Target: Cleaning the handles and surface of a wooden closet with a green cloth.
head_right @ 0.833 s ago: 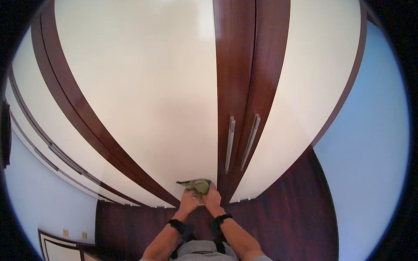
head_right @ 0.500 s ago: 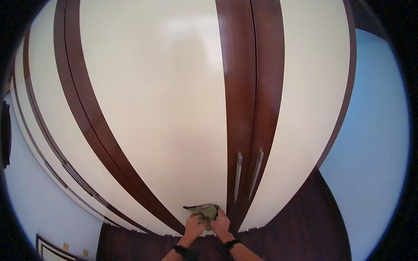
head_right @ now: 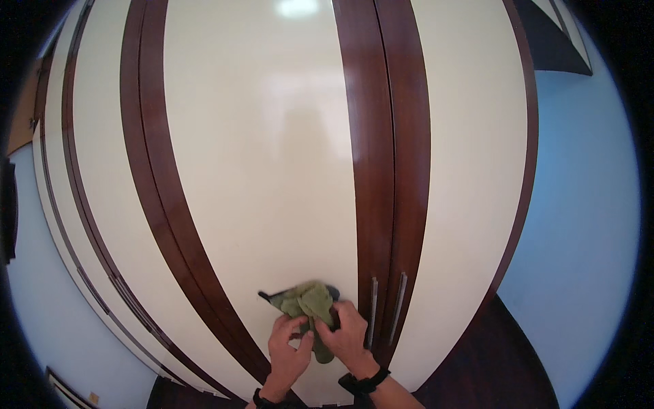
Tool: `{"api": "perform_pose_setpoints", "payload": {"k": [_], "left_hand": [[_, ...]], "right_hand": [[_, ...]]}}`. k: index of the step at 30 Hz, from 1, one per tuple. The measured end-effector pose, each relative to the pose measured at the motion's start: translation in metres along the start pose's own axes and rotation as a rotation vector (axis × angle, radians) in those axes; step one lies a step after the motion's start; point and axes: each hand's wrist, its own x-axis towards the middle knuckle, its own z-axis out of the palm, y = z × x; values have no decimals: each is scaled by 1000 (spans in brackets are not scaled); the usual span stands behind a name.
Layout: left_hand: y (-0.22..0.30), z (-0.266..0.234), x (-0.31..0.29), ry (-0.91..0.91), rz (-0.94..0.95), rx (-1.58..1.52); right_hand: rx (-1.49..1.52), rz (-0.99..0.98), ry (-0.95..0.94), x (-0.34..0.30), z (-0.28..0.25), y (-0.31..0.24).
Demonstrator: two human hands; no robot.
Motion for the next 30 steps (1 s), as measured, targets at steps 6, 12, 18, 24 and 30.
{"api": "perform_pose_setpoints", "payload": {"k": [6, 12, 18, 24, 30], "left_hand": [[55, -31, 83, -12, 217, 34], [109, -48, 154, -35, 395, 85], [130, -56, 190, -19, 446, 218], [89, -50, 170, 23, 465, 278], [12, -38, 143, 25, 416, 234]], "right_hand": [[-15, -149, 84, 116, 10, -54], [-64, -289, 168, 222, 3, -102], [-116, -278, 144, 275, 6, -135], [22, -254, 101, 246, 33, -107], [68, -307, 60, 196, 74, -51]]}}
